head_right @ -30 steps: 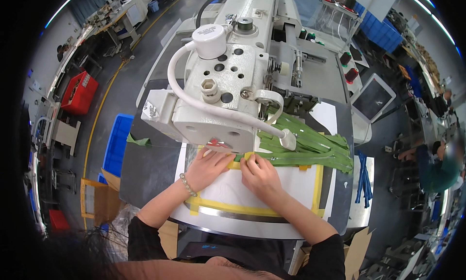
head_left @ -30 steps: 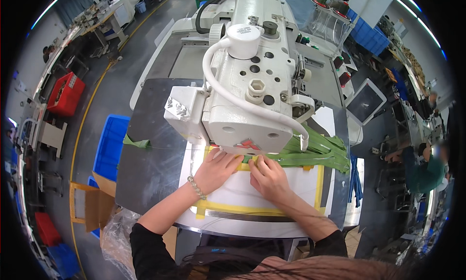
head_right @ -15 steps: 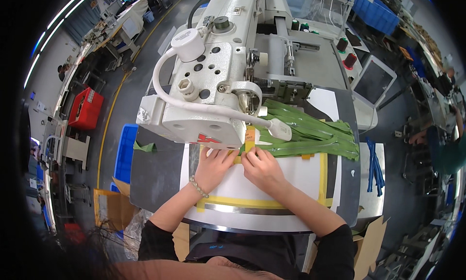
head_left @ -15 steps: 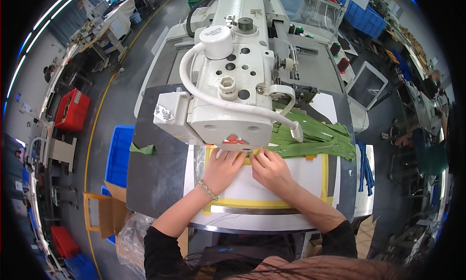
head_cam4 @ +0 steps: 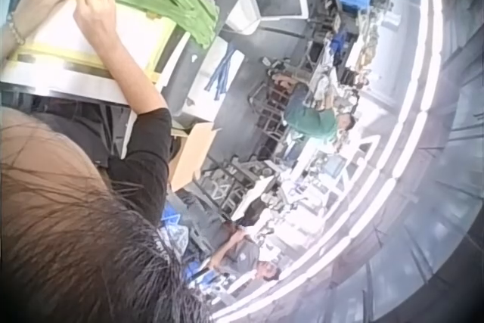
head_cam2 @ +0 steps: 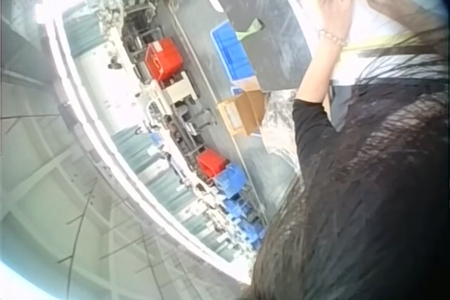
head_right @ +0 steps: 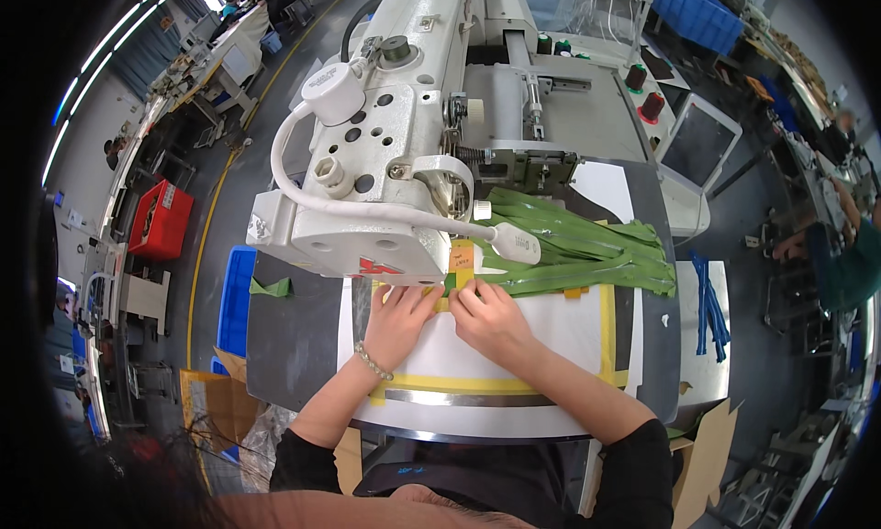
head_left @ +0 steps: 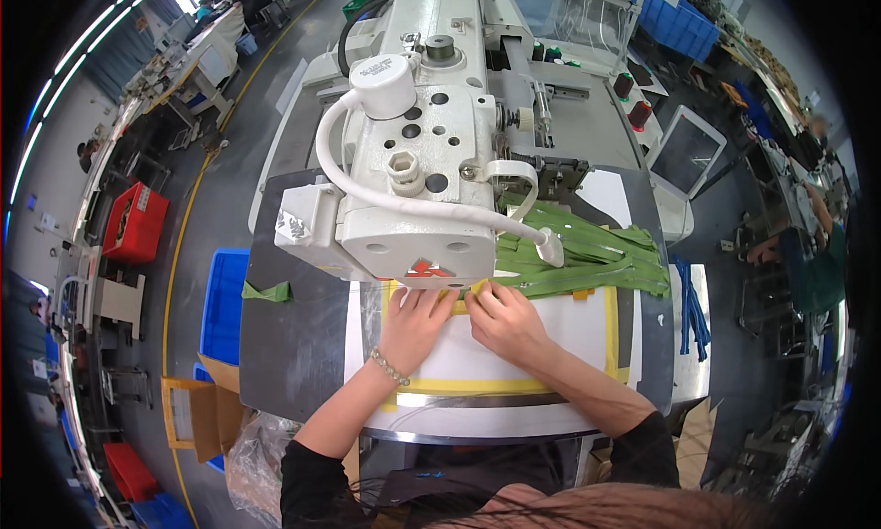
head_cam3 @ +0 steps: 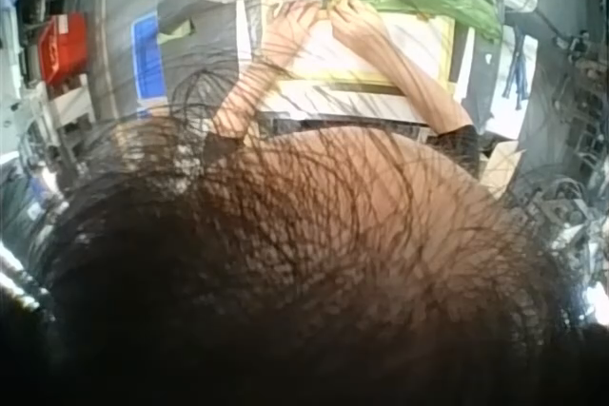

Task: Sewing green fabric straps using an industrial sewing machine.

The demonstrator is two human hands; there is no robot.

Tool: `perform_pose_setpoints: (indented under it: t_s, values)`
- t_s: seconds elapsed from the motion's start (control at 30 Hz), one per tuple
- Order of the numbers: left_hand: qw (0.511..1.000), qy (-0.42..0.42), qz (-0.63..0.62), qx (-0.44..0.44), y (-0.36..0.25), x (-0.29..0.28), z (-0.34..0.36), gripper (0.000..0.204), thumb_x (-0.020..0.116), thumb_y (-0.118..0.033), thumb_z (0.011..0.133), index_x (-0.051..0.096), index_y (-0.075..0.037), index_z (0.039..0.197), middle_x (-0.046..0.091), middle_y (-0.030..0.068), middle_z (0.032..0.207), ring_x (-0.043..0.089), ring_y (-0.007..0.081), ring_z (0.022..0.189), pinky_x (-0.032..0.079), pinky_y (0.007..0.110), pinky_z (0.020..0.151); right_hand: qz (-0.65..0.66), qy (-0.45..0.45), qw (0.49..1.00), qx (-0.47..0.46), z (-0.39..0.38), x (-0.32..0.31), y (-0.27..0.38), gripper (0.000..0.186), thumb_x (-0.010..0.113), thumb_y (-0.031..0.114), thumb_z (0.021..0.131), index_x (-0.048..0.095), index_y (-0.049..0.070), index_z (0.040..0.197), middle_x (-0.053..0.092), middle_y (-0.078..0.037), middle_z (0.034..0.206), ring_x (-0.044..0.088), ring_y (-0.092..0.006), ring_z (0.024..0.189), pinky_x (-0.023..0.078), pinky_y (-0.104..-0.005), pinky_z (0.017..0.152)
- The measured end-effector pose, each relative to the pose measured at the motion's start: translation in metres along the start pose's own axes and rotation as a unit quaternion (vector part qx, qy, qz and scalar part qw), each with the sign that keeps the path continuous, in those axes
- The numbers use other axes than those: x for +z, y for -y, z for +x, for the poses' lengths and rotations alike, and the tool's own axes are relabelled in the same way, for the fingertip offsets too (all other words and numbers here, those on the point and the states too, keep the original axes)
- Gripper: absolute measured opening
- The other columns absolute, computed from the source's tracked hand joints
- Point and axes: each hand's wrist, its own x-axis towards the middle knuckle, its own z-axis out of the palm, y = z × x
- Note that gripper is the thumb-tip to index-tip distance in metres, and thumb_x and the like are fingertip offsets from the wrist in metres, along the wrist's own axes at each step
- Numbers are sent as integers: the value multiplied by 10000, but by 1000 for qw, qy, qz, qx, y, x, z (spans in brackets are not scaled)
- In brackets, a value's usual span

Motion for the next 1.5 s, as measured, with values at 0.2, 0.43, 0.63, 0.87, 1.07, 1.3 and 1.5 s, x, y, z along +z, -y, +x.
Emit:
perform_pose_setpoints:
  t_s: [0.2,0.43,0.63,0.87,1.07,1.3,1.5]
  values:
    - [1000,10,2,0,2,-2,0,393,668,-234,792,615,-179,1177,584,-32,1103,541,142,1063,342,397,940,-13,13,1000,4,2,-1,3,364,683,106,680,621,9,1025,571,-132,1003,583,-253,963,492,-332,803]
    - [1000,12,-3,0,3,-4,1,396,665,-238,794,613,-185,1183,585,-35,1113,544,133,1051,342,398,942,-7,6,1000,5,2,-1,4,361,683,101,680,624,12,1025,569,-134,998,586,-260,961,497,-335,821]
    - [1000,-1,9,8,7,-2,-1,412,677,-239,781,612,-194,1185,586,-33,1120,545,135,1052,331,413,957,30,-17,999,16,1,-2,3,354,674,86,671,615,14,1012,586,-151,1030,592,-278,968,503,-345,826]
    - [999,-5,8,31,30,-5,5,376,668,-293,798,632,-188,1158,601,-29,1129,566,159,1037,363,413,935,96,-13,995,2,7,-3,-5,309,658,75,652,565,24,942,601,-146,1017,589,-293,971,450,-432,963]
    - [973,143,-179,4,82,15,15,332,677,-380,831,692,-112,1026,672,64,970,614,271,921,445,403,845,129,-18,992,7,14,1,-17,264,646,67,669,545,24,909,600,-159,1038,587,-299,979,438,-434,979]
    - [890,275,-352,-88,87,19,49,465,790,-401,736,681,-110,1082,679,46,1045,618,214,974,473,351,866,116,-27,993,12,6,3,-27,237,640,66,682,532,23,889,602,-179,1069,592,-309,984,460,-417,950]
    - [888,237,-391,-44,91,42,47,493,817,-317,718,657,-151,1154,647,10,1141,570,170,1072,451,329,935,107,-35,994,17,5,-2,-26,230,639,48,674,536,23,877,601,-177,1058,592,-318,981,478,-411,923]
